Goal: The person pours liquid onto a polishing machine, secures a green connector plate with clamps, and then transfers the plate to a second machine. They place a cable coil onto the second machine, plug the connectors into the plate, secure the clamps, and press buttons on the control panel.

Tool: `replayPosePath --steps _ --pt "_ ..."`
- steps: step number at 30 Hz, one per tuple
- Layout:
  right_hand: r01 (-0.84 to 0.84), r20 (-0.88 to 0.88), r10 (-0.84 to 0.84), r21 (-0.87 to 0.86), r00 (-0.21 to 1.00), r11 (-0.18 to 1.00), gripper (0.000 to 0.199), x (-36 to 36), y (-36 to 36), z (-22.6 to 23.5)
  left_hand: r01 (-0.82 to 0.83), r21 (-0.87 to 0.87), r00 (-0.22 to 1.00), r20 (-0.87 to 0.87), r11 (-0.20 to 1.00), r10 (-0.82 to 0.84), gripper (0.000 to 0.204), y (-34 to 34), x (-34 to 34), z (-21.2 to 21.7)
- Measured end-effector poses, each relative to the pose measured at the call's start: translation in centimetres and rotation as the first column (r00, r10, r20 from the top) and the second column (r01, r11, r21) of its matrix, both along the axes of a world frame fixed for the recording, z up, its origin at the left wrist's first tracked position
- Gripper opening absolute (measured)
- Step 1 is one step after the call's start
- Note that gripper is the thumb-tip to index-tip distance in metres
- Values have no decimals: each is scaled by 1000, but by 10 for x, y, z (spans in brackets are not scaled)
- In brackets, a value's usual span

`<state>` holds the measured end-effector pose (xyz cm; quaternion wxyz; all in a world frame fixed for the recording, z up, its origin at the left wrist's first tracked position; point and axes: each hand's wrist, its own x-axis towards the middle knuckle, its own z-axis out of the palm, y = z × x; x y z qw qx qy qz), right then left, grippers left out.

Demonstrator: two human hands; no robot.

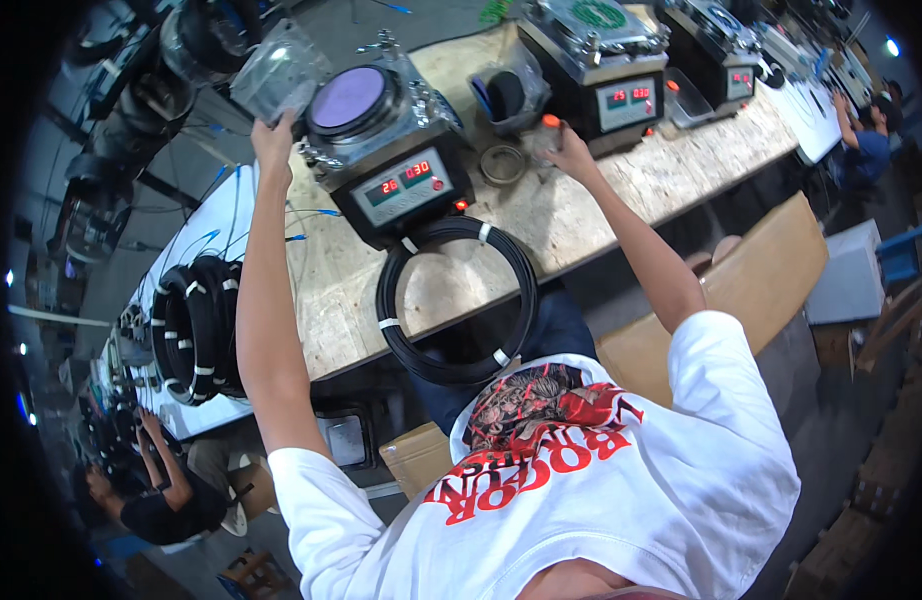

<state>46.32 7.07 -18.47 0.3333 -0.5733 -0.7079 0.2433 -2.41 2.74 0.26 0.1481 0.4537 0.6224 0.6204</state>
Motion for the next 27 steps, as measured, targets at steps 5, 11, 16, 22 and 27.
replayPosePath --steps 5,11,16,22,27 --pt "4 -139 42 317 989 948 79 -16 -4 46 -178 -219 883 -466 959 57 38 4 -43 2" --pt "-189 -293 311 378 904 906 29 -99 -10 179 4 33 834 -551 999 15 26 -22 11 25" --pt "-485 -472 481 122 739 866 29 -184 -27 263 122 31 664 -745 992 -58 32 -53 37 68" --pt "-547 -864 230 -61 448 835 30 -217 -14 269 110 114 375 -925 987 65 73 -66 51 83" --pt "-667 -848 410 93 337 740 36 -211 12 258 124 -326 818 -501 937 -283 110 -52 45 82"
